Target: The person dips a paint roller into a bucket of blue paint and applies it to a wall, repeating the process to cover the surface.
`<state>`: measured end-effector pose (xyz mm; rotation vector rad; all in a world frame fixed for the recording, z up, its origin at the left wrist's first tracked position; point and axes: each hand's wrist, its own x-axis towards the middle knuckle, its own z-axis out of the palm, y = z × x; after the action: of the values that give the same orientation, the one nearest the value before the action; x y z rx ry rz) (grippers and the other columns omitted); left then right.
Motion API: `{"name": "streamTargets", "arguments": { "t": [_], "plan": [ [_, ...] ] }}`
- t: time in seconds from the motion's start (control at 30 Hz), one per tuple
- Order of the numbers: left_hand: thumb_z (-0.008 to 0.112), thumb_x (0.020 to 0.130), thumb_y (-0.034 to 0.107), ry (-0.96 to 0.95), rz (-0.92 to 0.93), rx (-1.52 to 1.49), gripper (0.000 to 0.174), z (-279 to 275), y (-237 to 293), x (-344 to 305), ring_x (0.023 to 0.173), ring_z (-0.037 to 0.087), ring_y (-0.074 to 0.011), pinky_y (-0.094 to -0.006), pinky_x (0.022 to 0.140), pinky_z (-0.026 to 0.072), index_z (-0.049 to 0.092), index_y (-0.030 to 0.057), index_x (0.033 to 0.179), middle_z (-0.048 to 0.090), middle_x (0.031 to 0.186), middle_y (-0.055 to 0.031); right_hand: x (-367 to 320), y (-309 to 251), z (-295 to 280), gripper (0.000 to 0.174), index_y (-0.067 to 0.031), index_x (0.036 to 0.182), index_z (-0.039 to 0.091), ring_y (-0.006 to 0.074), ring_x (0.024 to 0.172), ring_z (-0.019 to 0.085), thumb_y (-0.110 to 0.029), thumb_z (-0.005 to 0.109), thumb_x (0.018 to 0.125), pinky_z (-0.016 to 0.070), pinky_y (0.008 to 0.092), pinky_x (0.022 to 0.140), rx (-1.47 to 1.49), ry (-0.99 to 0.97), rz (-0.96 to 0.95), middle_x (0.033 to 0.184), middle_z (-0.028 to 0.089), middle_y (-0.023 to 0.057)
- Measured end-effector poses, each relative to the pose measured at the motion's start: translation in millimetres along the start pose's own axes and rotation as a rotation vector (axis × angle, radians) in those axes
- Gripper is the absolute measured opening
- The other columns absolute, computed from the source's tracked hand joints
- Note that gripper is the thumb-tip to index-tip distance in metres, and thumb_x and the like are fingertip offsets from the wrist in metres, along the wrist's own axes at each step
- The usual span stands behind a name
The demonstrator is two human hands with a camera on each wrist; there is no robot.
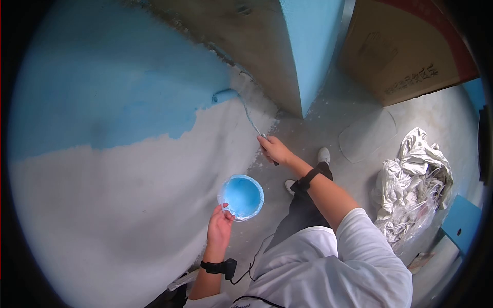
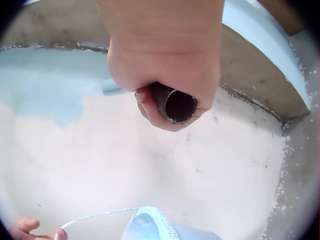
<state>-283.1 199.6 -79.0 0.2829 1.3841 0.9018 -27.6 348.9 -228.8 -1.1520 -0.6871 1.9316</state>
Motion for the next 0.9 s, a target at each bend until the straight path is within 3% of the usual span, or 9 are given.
{"name": "streamTargets", "arguments": {
  "t": [0.13,0.23,0.3,0.4,0.47,0.53,0.63,0.77,0.9],
  "plan": [
    [0.05,0.093,0.018,0.003,0.006,-0.028,0.03,-8.4,-3.5,4.8,0.084,0.052,-0.0162,-0.0326,0.088,0.0409,0.052,0.0012,0.118,0.054,0.085,-0.0056,-16.5,-15.6,-0.9,0.046,-0.0107,0.073,0.042,0.011,0.042,0.037,-0.046,0.044,0.102,0.0341,0.0287,0.041,0.049,-0.057,0.095,0.055,0.039,-0.0017],
    [0.051,0.096,0.024,-0.018,0.003,-0.054,0.032,-19.4,-9.1,5.6,0.084,0.05,-0.0181,-0.0337,0.088,0.0409,0.051,0.0008,0.119,0.053,0.084,-0.0059,-31.3,-44.1,0.4,0.045,-0.0125,0.076,0.041,0.0078,0.044,0.033,-0.049,0.043,0.102,0.0323,0.0247,0.04,0.288,-0.202,0.237,0.056,0.035,-0.0048],
    [0.051,0.096,0.023,-0.046,0.005,-0.071,0.032,-22.2,-10.8,5.2,0.083,0.051,-0.0183,-0.0338,0.088,0.0407,0.051,0.0008,0.119,0.053,0.083,-0.0063,-36.2,-60.6,-0.8,0.044,-0.0136,0.08,0.041,0.0052,0.044,0.031,-0.053,0.042,0.101,0.0305,0.021,0.04,0.648,-0.346,0.344,0.057,0.032,-0.0065],
    [0.051,0.095,0.021,-0.022,0.027,-0.089,0.032,-24.2,-13.6,6.1,0.083,0.051,-0.0187,-0.0342,0.088,0.0408,0.051,0.0016,0.12,0.053,0.082,-0.0062,-42.4,-79.8,-6.6,0.045,-0.0136,0.084,0.042,0.0037,0.045,0.032,-0.055,0.042,0.1,0.0294,0.0189,0.039,0.689,-0.378,0.359,0.058,0.034,-0.007],
    [0.051,0.094,0.021,-0.03,0.031,-0.1,0.032,-25.4,-15.0,5.5,0.083,0.05,-0.0168,-0.0325,0.087,0.0404,0.052,0.0008,0.119,0.053,0.084,-0.0052,-44.6,-85.5,-10.9,0.046,-0.0129,0.083,0.042,0.0056,0.045,0.033,-0.056,0.041,0.101,0.0304,0.0215,0.04,0.609,-0.307,0.379,0.058,0.035,-0.0056],
    [0.05,0.092,0.02,-0.032,0.041,-0.115,0.033,-25.8,-14.2,5.0,0.083,0.049,-0.0148,-0.0307,0.085,0.04,0.052,0.0,0.118,0.052,0.085,-0.0042,-48.7,-89.5,-10.5,0.047,-0.0117,0.082,0.041,0.0083,0.045,0.035,-0.054,0.04,0.101,0.032,0.0244,0.041,0.412,-0.078,0.293,0.058,0.036,-0.0034],
    [0.049,0.094,0.022,-0.042,0.085,-0.091,0.031,-16.3,-11.4,-2.7,0.083,0.049,-0.0138,-0.0296,0.084,0.0385,0.053,0.0016,0.118,0.051,0.084,-0.003,-53.6,-102.3,-4.0,0.047,-0.0105,0.082,0.041,0.0108,0.043,0.035,-0.052,0.039,0.102,0.0328,0.0265,0.042,0.224,0.038,0.197,0.056,0.036,-0.0012],
    [0.048,0.096,0.022,-0.054,0.065,-0.123,0.03,-12.3,-7.7,-9.5,0.083,0.049,-0.0134,-0.0289,0.083,0.0376,0.053,0.0024,0.118,0.052,0.085,-0.0026,-31.7,-86.7,-0.6,0.044,-0.0107,0.084,0.043,0.0103,0.042,0.035,-0.05,0.039,0.103,0.0333,0.0267,0.041,0.088,-0.129,0.057,0.054,0.035,-0.0017],
    [0.048,0.096,0.023,-0.058,0.114,-0.124,0.03,-13.5,-7.2,-10.7,0.083,0.05,-0.0132,-0.0292,0.083,0.0379,0.053,0.0023,0.118,0.053,0.084,-0.0026,7.1,-34.7,6.4,0.042,-0.0098,0.081,0.041,0.0124,0.041,0.04,-0.044,0.038,0.105,0.0362,0.0286,0.039,-0.177,0.003,-0.079,0.054,0.04,0.0008]
  ]
}}
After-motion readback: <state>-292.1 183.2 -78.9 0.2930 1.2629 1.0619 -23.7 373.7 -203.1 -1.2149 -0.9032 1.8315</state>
